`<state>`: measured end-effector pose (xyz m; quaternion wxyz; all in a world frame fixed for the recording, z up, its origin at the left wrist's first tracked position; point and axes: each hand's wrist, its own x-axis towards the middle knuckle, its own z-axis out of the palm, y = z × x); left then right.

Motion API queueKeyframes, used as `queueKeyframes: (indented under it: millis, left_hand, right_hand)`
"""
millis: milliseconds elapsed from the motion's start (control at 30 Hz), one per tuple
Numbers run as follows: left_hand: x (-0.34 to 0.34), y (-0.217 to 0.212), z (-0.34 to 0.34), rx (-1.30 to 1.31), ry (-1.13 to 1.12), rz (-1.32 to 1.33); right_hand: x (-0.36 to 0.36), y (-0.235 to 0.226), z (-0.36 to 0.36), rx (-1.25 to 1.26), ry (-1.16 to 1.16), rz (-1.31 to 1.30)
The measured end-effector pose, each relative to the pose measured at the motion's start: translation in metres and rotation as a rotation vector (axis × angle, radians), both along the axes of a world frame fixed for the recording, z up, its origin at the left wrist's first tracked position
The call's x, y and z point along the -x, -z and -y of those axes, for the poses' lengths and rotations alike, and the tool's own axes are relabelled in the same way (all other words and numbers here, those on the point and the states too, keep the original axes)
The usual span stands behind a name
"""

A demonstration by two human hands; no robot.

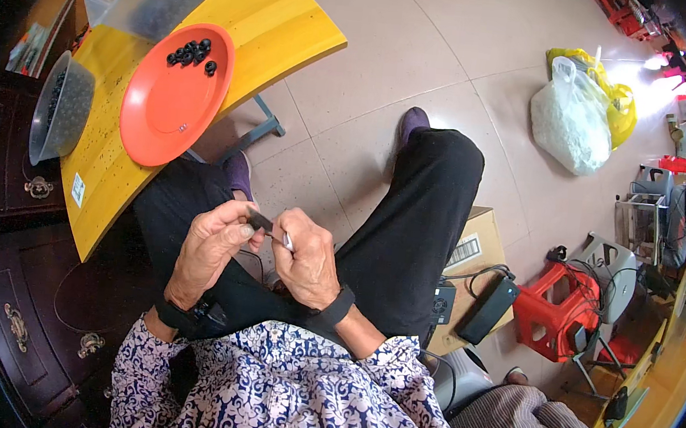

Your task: The recorder uses a small knife to remove pits or cut small dark fruits (olives or similar) and places them on a red plate.

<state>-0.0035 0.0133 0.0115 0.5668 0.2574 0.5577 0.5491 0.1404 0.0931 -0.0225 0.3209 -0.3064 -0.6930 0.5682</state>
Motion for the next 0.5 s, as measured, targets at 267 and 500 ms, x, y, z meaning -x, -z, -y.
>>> queueKeyframes:
  millis: [267, 500]
  left_hand:
    - [0.0029, 0.0028, 0.0021, -0.053, 0.058, -0.075]
    - [0.0043, 0.0031, 0.0038, -0.008, 0.108, -0.127]
  right_hand:
    - [-0.0017, -0.0030, -0.0016, -0.277, -0.053, 0.130]
    - [-0.0026, -0.0007, -0.0012, -0.288, -0.083, 0.150]
